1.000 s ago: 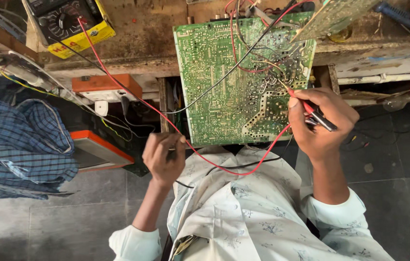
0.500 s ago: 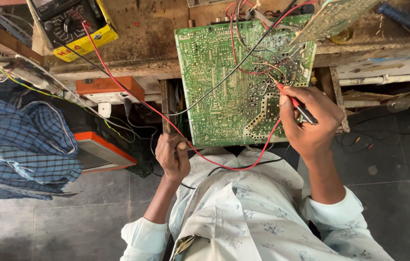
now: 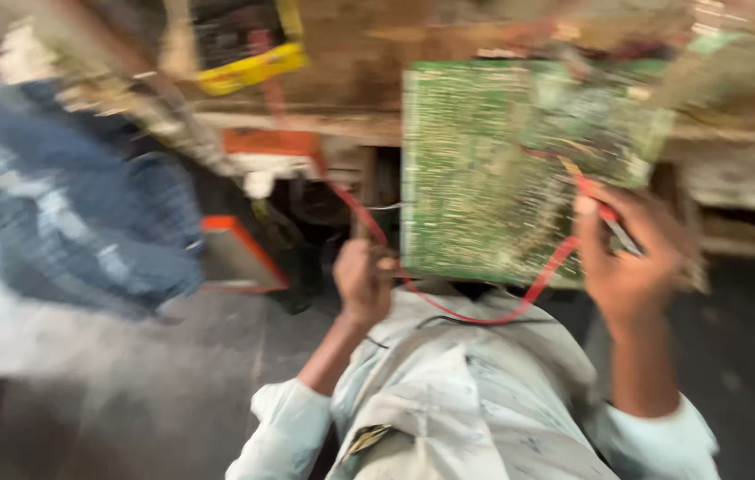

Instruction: The person sits at a repair workbench and tests a large green circuit board using multimeter probes, touching the probe tips to different points on the board while adjusting the multimeter. They also handle a soldering iron and a small component, repositioning the board and probing its underside.

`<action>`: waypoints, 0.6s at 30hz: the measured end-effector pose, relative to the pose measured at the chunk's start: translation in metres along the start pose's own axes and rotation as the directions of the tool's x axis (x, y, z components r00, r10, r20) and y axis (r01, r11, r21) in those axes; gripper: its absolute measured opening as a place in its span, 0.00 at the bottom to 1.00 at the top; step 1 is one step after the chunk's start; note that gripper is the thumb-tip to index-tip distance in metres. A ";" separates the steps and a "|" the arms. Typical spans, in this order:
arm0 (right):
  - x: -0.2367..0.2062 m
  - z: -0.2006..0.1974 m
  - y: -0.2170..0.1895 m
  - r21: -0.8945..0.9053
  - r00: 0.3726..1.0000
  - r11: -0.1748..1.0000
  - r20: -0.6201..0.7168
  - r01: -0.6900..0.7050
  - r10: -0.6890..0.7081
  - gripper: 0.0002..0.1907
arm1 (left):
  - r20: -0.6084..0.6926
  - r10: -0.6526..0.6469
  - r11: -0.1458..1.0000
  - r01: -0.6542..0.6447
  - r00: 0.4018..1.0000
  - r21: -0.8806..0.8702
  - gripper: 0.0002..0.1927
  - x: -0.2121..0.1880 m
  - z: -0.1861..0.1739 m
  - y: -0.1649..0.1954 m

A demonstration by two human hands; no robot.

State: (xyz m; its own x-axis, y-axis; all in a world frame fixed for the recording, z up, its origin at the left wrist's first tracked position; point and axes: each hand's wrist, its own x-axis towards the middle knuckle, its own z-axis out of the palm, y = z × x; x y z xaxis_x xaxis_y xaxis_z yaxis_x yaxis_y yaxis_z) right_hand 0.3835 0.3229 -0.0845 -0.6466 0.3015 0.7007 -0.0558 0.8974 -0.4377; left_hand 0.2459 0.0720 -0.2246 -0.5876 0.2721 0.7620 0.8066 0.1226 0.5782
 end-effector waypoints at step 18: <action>-0.021 0.011 0.035 0.032 0.998 0.999 0.033 0.043 -0.044 0.07 | 0.028 0.009 0.995 -0.007 1.000 -0.096 0.01 0.015 -0.018 0.012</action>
State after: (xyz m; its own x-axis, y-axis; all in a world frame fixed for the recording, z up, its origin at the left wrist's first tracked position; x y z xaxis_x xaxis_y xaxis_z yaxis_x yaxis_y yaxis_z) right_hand 0.3869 0.3444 -0.1205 -0.6684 0.2508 0.7003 -0.1076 0.8990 -0.4246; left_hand 0.2459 0.0606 -0.2009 -0.5779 0.3000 0.7589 0.8007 0.0290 0.5983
